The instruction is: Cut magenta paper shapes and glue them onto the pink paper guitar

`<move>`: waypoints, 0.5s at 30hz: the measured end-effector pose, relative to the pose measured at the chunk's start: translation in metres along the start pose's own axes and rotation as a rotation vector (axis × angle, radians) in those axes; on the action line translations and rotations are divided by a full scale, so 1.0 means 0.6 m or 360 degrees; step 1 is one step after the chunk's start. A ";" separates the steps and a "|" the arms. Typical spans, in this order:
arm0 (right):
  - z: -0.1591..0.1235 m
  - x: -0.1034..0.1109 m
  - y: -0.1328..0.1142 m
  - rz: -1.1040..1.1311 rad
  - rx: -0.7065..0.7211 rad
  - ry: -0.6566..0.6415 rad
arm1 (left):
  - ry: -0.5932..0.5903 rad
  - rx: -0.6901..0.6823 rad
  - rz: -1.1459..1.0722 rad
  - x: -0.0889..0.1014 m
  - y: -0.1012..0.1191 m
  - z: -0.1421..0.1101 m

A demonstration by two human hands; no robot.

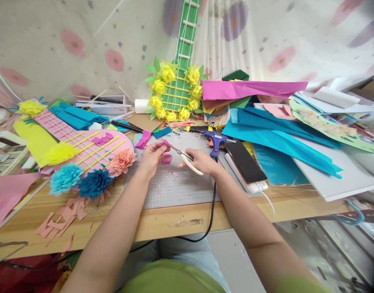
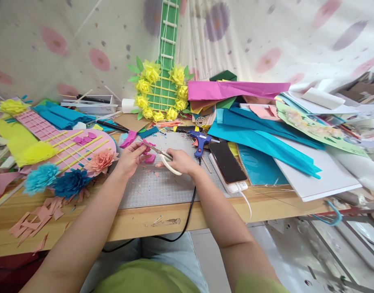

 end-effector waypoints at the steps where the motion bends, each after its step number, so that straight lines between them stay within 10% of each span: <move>1: 0.000 0.000 0.001 0.0020 0.0007 -0.0014 | 0.0001 0.0010 0.0021 0.001 0.000 0.000; 15: -0.005 -0.005 0.020 0.0117 0.0057 -0.0180 | -0.0075 0.0145 0.0222 -0.003 -0.006 -0.003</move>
Point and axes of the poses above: each hand's wrist, its own z-axis towards the middle knuckle, its own x-axis out of the back of the hand, y = z × x, the point moved 10 cm from there along z, towards the middle knuckle, and after that the axes turned 14 degrees about x, right-handed, at the moved point
